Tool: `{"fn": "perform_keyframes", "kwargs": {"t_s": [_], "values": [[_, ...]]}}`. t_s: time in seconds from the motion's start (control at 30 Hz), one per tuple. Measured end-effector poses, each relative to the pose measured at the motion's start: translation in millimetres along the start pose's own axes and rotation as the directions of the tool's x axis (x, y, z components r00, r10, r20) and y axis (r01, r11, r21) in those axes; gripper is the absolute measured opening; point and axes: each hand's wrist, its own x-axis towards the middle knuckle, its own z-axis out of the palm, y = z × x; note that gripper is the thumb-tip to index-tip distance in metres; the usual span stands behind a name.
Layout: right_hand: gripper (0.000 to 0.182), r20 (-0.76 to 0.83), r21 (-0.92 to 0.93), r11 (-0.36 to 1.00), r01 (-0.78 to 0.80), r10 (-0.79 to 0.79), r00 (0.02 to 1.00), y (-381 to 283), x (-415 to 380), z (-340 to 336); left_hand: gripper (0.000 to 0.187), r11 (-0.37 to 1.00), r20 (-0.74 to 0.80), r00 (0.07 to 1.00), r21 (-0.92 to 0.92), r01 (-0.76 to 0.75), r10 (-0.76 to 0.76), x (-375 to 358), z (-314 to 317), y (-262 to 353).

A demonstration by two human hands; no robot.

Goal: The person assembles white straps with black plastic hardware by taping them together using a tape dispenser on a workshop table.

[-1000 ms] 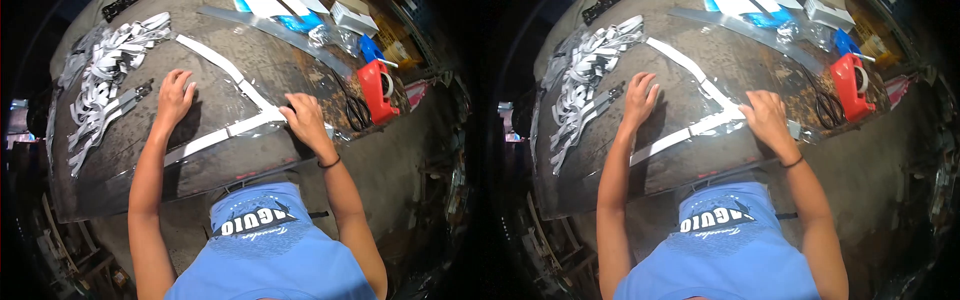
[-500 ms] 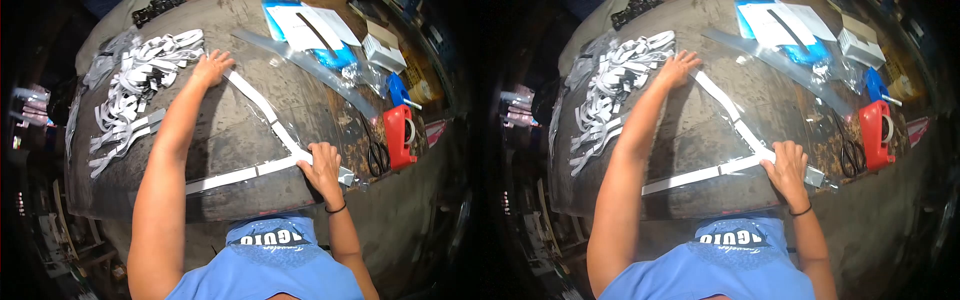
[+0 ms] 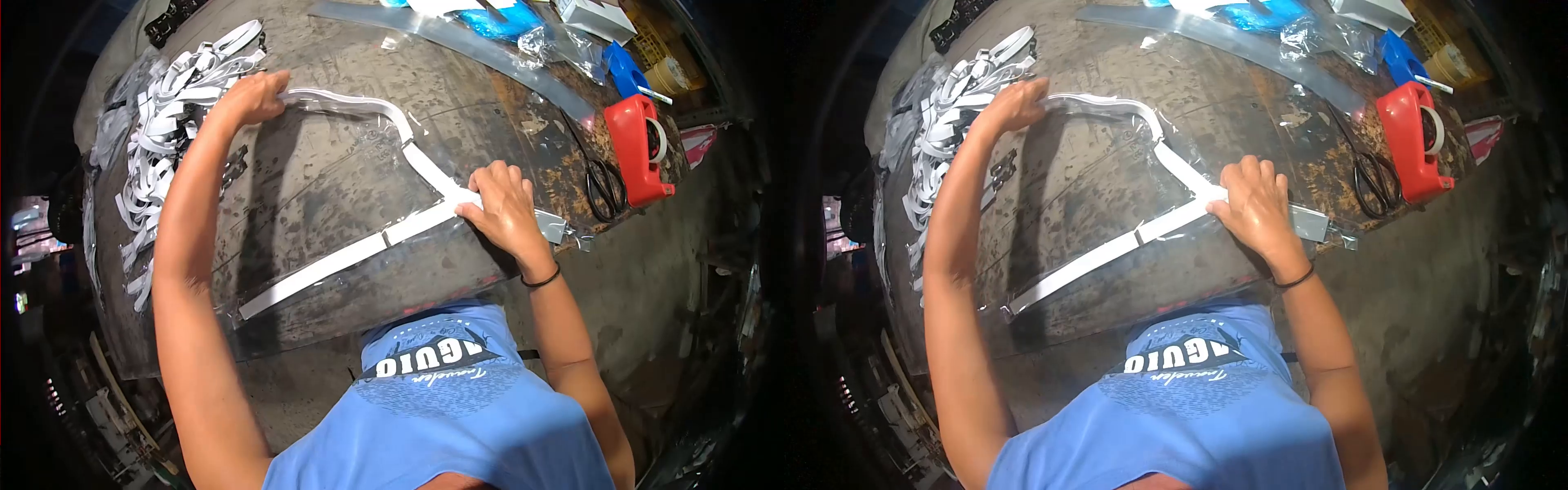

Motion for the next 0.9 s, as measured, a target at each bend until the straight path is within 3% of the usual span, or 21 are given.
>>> {"fn": "perform_keyframes", "kwargs": {"t_s": [0.23, 0.3, 0.4, 0.47, 0.6, 0.63, 0.7, 0.83, 0.9], "values": [[0.034, 0.130, 0.084, 0.996, -0.026, 0.015, 0.991, 0.6, 8.8, -3.5, 0.021, 0.989, -0.031, 0.996, -0.122, 0.083, -0.087, -162.5, -34.3, 37.4], [0.037, 0.098, 0.091, 0.995, 0.030, -0.039, 0.994, 3.7, 9.5, 0.4, 0.024, 0.959, 0.031, 0.988, -0.239, 0.153, -0.150, -211.7, -21.9, 49.7], [0.027, 0.090, 0.114, 0.984, 0.133, -0.144, 0.985, 10.8, 9.1, 4.6, 0.032, 0.894, 0.153, 0.957, -0.347, 0.285, -0.246, -271.1, 17.3, 76.3], [0.024, 0.079, 0.241, 0.955, 0.175, -0.199, 0.977, 9.6, 9.9, 3.2, 0.042, 0.811, 0.204, 0.930, -0.457, 0.366, -0.304, -293.5, 40.9, 97.5], [0.022, 0.091, 0.251, 0.948, 0.195, -0.223, 0.970, 3.7, 6.6, 0.0, 0.047, 0.789, 0.343, 0.848, -0.338, 0.513, -0.404, -311.0, 76.3, 127.5], [0.021, 0.086, 0.237, 0.952, 0.194, -0.219, 0.972, 2.4, 5.6, -1.1, 0.047, 0.784, 0.332, 0.845, -0.337, 0.521, -0.418, -317.2, 82.7, 130.4], [0.020, 0.068, 0.241, 0.948, 0.207, -0.229, 0.971, -2.1, 4.4, -3.7, 0.045, 0.856, 0.071, 0.908, -0.311, 0.413, -0.412, -321.1, 94.8, 132.7], [0.020, 0.050, 0.242, 0.941, 0.237, -0.256, 0.965, -0.5, 4.2, -5.8, 0.035, 0.922, -0.076, 0.943, -0.252, 0.296, -0.323, -317.2, 98.8, 120.9], [0.020, 0.024, 0.242, 0.937, 0.251, -0.265, 0.964, 1.1, 5.1, -7.1, 0.032, 0.904, -0.013, 0.944, -0.291, 0.313, -0.331, -311.6, 93.2, 118.5]]}}
